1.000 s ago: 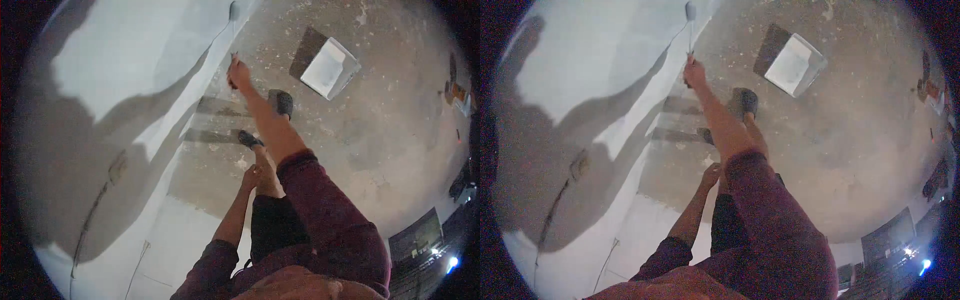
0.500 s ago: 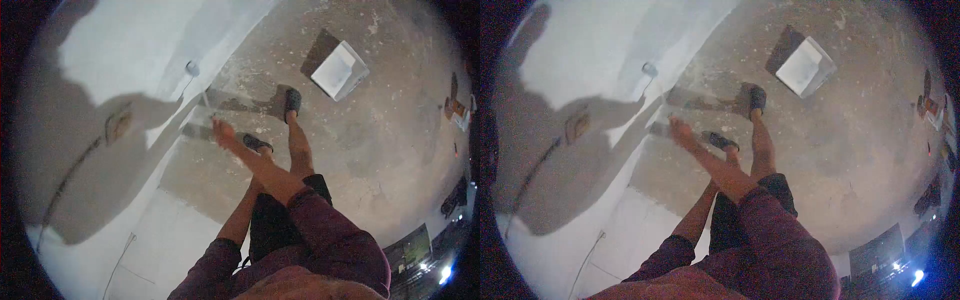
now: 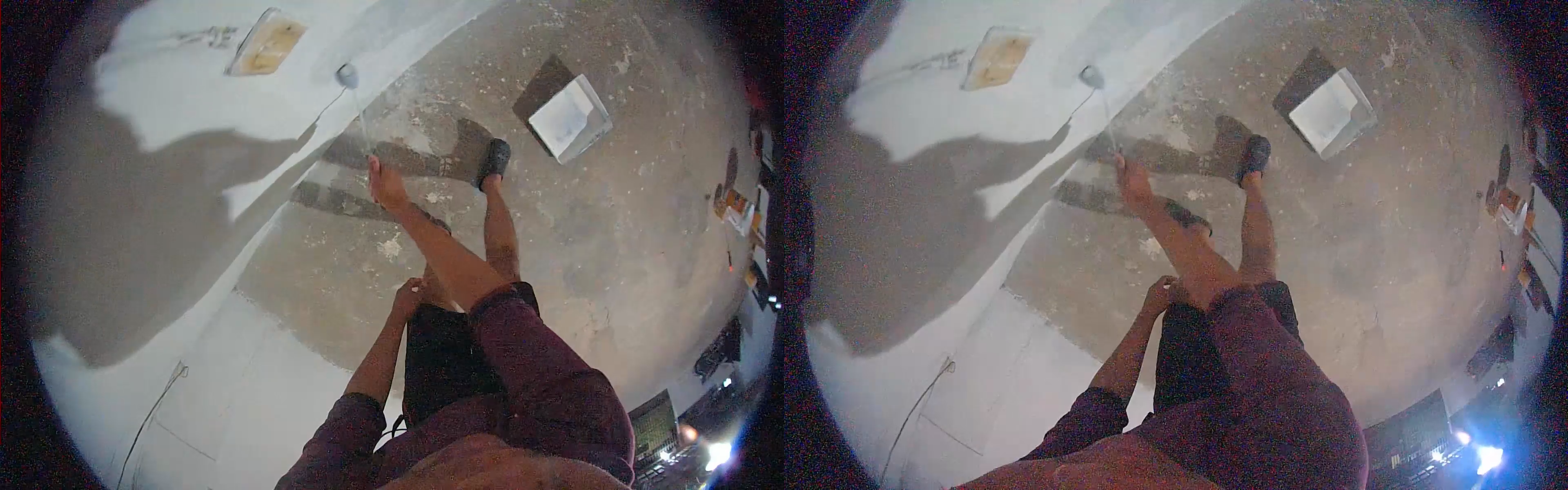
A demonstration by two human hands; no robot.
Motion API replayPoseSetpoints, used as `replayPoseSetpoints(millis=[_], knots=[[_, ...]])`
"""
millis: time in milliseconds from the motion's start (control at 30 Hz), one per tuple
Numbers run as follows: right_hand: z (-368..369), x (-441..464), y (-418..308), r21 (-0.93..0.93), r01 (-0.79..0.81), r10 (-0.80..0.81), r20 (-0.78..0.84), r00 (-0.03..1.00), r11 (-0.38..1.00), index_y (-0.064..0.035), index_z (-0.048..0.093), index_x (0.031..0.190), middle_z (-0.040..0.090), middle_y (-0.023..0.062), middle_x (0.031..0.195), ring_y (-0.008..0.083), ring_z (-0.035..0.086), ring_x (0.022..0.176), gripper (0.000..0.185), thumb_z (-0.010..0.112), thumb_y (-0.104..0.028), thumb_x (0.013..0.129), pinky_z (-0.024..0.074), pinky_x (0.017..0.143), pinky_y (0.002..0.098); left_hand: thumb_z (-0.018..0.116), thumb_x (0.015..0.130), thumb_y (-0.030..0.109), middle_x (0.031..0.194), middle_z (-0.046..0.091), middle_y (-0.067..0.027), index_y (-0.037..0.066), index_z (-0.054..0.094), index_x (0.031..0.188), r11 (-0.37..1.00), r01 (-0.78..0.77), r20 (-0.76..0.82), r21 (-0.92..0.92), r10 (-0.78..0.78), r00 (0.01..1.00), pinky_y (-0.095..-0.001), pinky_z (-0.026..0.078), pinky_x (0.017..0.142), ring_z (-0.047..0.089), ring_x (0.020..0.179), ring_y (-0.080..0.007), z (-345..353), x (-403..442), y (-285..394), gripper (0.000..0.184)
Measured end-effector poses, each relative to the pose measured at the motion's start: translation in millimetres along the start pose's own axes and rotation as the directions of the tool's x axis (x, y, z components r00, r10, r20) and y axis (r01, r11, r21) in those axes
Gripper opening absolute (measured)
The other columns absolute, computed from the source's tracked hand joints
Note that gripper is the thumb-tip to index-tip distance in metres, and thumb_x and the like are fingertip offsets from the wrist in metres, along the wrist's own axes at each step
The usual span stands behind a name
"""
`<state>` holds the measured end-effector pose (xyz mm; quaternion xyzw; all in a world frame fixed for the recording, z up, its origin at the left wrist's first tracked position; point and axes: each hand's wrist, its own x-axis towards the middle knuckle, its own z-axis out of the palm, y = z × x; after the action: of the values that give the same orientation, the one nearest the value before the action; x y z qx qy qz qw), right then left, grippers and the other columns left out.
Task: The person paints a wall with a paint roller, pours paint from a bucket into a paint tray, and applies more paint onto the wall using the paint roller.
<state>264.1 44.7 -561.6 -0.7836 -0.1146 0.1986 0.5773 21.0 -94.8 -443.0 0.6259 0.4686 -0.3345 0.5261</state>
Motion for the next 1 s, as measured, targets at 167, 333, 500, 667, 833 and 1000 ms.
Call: replayPoseSetpoints(millis=[167, 333, 500, 667, 833, 1000], knots=[[-35, 39, -52, -0.019, -0.53, 0.517, 0.255, 0.817, 0.848, 0.006, 0.06, 0.094, 0.063, 0.0248, 0.078, 0.0383, 0.065, 0.078, 0.062, 0.031, -0.048, 0.099, 0.0507, 0.074, 0.0479, 0.06, 0.089, 0.038, 0.112, 0.062, -0.0192, 0.001, 0.058, 0.115, 0.999, 0.028, 0.019, -0.039, -0.027, 0.999, -0.0383, 0.051, 0.085, 0.064, 0.097, -0.031, -15, -12, -29, 0.045], [-47, 76, -67, 0.215, -0.498, 0.457, 0.214, 0.863, 0.84, 0.0052, 0.057, 0.089, 0.061, 0.0182, 0.066, 0.0339, 0.064, 0.061, 0.064, 0.026, -0.05, 0.1, 0.052, 0.06, 0.0467, 0.056, 0.091, 0.039, 0.114, 0.061, -0.0203, 0.001, 0.058, 0.115, 0.998, -0.036, 0.008, -0.057, 0.036, 0.999, -0.0414, 0.049, 0.088, 0.062, 0.102, -0.0328, -10, -5, -93, 0.045], [15, -21, -40, -0.296, -0.102, 0.108, 0.004, 0.994, 0.95, 0.0002, 0.052, 0.082, 0.053, 0.0118, 0.058, 0.0271, 0.056, 0.047, 0.054, 0.03, -0.045, 0.1, 0.0463, 0.047, 0.0395, 0.055, 0.091, 0.039, 0.117, 0.059, -0.0211, 0.001, 0.056, 0.118, 0.992, 0.031, 0.096, 0.126, -0.043, 0.994, -0.0425, 0.048, 0.089, 0.06, 0.105, -0.0342, 1, 12, -103, 0.047], [-6, -26, -33, 0.052, -0.122, 0.116, 0.106, 0.988, 0.991, 0.0014, 0.052, 0.082, 0.051, 0.0161, 0.063, 0.0314, 0.055, 0.054, 0.052, 0.034, -0.043, 0.1, 0.0459, 0.05, 0.0427, 0.056, 0.092, 0.036, 0.116, 0.059, -0.0207, 0.001, 0.057, 0.117, 0.99, -0.017, 0.005, 0.139, 0.017, 1.0, -0.0405, 0.05, 0.087, 0.061, 0.102, -0.0339, -27, 5, 7, 0.043], [-68, 70, 32, 0.02, -0.446, 0.444, 0.066, 0.894, 0.895, 0.0006, 0.054, 0.078, 0.054, 0.0131, 0.059, 0.0267, 0.058, 0.052, 0.051, 0.041, -0.045, 0.098, 0.0463, 0.049, 0.04, 0.055, 0.093, 0.031, 0.116, 0.059, -0.0198, 0.0, 0.057, 0.116, 0.993, 0.057, -0.024, 0.102, -0.055, 0.998, -0.0383, 0.051, 0.085, 0.062, 0.101, -0.0311, -29, 22, 29, 0.039], [-114, 176, 65, 0.104, -0.545, 0.548, -0.008, 0.836, 0.832, -0.001, 0.055, 0.076, 0.053, 0.0081, 0.053, 0.0193, 0.057, 0.045, 0.055, 0.039, -0.049, 0.098, 0.0448, 0.042, 0.0367, 0.053, 0.094, 0.029, 0.113, 0.061, -0.0156, 0.002, 0.058, 0.114, 0.973, 0.029, -0.018, 0.23, -0.025, 1.0, -0.0388, 0.051, 0.084, 0.063, 0.097, -0.031, -14, 44, 37, 0.034]])
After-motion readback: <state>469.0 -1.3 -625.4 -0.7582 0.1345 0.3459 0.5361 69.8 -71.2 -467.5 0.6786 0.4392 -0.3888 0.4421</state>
